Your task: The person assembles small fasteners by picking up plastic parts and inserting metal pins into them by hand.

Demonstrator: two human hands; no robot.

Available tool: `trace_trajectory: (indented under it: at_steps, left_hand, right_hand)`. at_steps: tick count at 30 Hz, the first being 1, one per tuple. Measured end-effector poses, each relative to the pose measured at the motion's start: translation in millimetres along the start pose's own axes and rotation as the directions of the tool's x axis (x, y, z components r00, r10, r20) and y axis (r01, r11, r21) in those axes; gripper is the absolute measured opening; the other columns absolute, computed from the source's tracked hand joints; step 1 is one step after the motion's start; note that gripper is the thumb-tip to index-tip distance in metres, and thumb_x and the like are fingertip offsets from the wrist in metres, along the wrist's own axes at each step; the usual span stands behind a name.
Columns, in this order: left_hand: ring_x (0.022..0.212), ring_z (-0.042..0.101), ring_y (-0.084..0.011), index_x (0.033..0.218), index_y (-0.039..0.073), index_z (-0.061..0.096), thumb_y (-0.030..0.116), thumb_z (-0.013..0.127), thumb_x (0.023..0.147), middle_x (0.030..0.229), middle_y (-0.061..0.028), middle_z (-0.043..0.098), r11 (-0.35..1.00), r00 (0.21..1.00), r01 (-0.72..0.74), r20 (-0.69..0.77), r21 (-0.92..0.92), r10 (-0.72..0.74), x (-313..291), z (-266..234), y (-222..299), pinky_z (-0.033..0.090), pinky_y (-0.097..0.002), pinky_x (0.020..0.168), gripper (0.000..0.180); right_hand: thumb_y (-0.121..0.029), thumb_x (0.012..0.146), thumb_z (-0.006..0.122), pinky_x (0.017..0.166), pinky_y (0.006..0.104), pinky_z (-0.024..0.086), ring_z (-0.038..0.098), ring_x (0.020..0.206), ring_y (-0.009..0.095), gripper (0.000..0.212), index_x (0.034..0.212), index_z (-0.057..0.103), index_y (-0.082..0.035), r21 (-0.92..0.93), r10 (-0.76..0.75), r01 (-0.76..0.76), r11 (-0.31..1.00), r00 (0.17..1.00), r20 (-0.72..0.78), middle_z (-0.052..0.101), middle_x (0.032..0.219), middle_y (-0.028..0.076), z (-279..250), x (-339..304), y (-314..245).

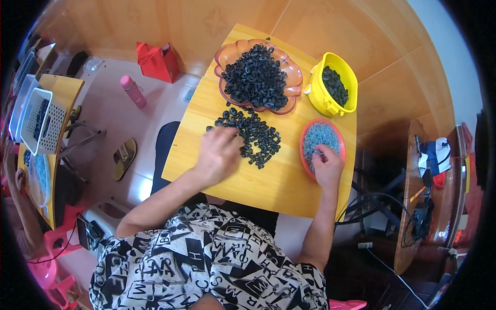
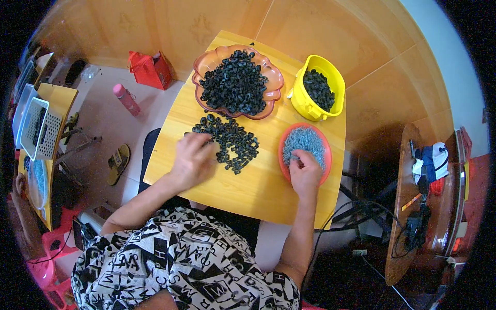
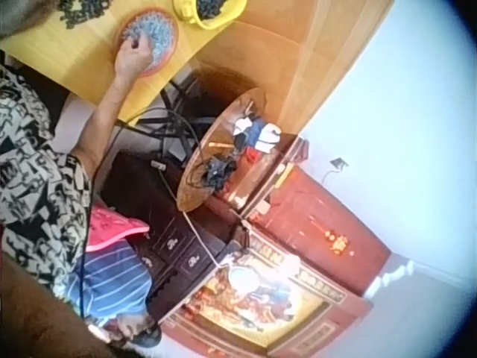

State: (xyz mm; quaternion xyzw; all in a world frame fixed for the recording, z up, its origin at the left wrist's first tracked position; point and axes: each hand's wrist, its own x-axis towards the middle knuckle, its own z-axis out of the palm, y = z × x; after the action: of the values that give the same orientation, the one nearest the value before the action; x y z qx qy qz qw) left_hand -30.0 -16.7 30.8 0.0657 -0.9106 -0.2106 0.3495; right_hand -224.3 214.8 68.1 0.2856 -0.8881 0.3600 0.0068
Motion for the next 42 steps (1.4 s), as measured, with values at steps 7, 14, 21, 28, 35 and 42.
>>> trace_trajectory:
  at_steps: [7, 14, 21, 28, 35, 42]
  left_hand:
    - [0.132, 0.019, -0.0353, 0.120, 0.009, 0.054, 0.048, 0.048, 0.083, 0.135, -0.0176, 0.036, 0.904, 0.764, -0.408, 0.494, -0.129, 0.415, 30.0, 59.4, 41.0, 0.015, -0.0513, 0.105, 0.054]
    - [0.129, 0.028, -0.0334, 0.119, 0.003, 0.051, 0.031, 0.050, 0.086, 0.129, -0.0169, 0.042, 0.941, 0.804, -0.335, 0.507, -0.048, 0.312, 27.1, 63.5, 22.9, 0.018, -0.0564, 0.102, 0.043]
    - [0.124, 0.036, -0.0307, 0.104, 0.001, 0.058, 0.023, 0.053, 0.081, 0.123, -0.0141, 0.049, 0.954, 0.890, -0.288, 0.389, 0.082, 0.235, 13.8, 57.1, 15.5, 0.026, -0.0566, 0.095, 0.032]
    - [0.126, 0.033, -0.0333, 0.098, 0.004, 0.059, 0.017, 0.056, 0.078, 0.127, -0.0158, 0.044, 0.982, 0.893, -0.186, 0.409, -0.041, 0.186, 11.0, 34.6, 12.2, 0.023, -0.0582, 0.096, 0.024]
    - [0.126, 0.033, -0.0330, 0.099, 0.004, 0.060, 0.016, 0.061, 0.076, 0.126, -0.0161, 0.044, 0.982, 0.914, -0.116, 0.371, -0.147, 0.164, 7.2, 18.6, 8.2, 0.022, -0.0575, 0.097, 0.026]
    - [0.103, 0.052, -0.0272, 0.090, 0.003, 0.060, 0.000, 0.062, 0.068, 0.104, -0.0114, 0.058, 0.988, 0.996, 0.077, -0.030, -0.130, -0.082, 1.5, -22.4, -30.7, 0.036, -0.0400, 0.084, 0.022]
  right_hand:
    - [0.001, 0.073, 0.061, 0.056, 0.0247, 0.045, 0.056, 0.061, 0.012, 0.017, 0.090, 0.063, -0.001, 0.213, 0.115, -0.132, 0.968, 0.989, 0.090, 0.063, 0.077, 0.008, 21.3, -14.7, -17.9]
    - [0.002, 0.071, 0.059, 0.063, 0.0326, 0.049, 0.061, 0.071, 0.026, 0.018, 0.089, 0.062, 0.000, 0.065, -0.115, 0.108, 0.992, 0.987, 0.111, 0.062, 0.084, 0.015, 45.2, -20.0, -38.6]
    - [0.005, 0.073, 0.055, 0.074, 0.0358, 0.048, 0.061, 0.083, 0.032, 0.023, 0.094, 0.061, 0.000, -0.011, -0.285, 0.292, 0.956, 0.940, 0.187, 0.062, 0.091, 0.017, 60.1, -10.3, -47.3]
    - [0.005, 0.075, 0.054, 0.073, 0.0373, 0.049, 0.061, 0.083, 0.032, 0.021, 0.094, 0.062, 0.000, 0.084, -0.234, 0.226, 0.971, 0.967, 0.100, 0.062, 0.089, 0.018, 49.5, -21.6, -28.4]
    - [0.000, 0.074, 0.061, 0.061, 0.0330, 0.046, 0.059, 0.067, 0.026, 0.014, 0.089, 0.062, 0.002, -0.131, -0.190, 0.203, 0.970, 0.976, 0.104, 0.060, 0.076, 0.015, 48.6, -40.8, -32.7]
    - [-0.013, 0.072, 0.068, 0.060, 0.0425, 0.044, 0.056, 0.066, 0.033, 0.020, 0.084, 0.059, 0.000, -0.179, -0.014, 0.035, 0.983, 0.993, 0.118, 0.057, 0.072, 0.017, 66.4, -48.6, -35.8]
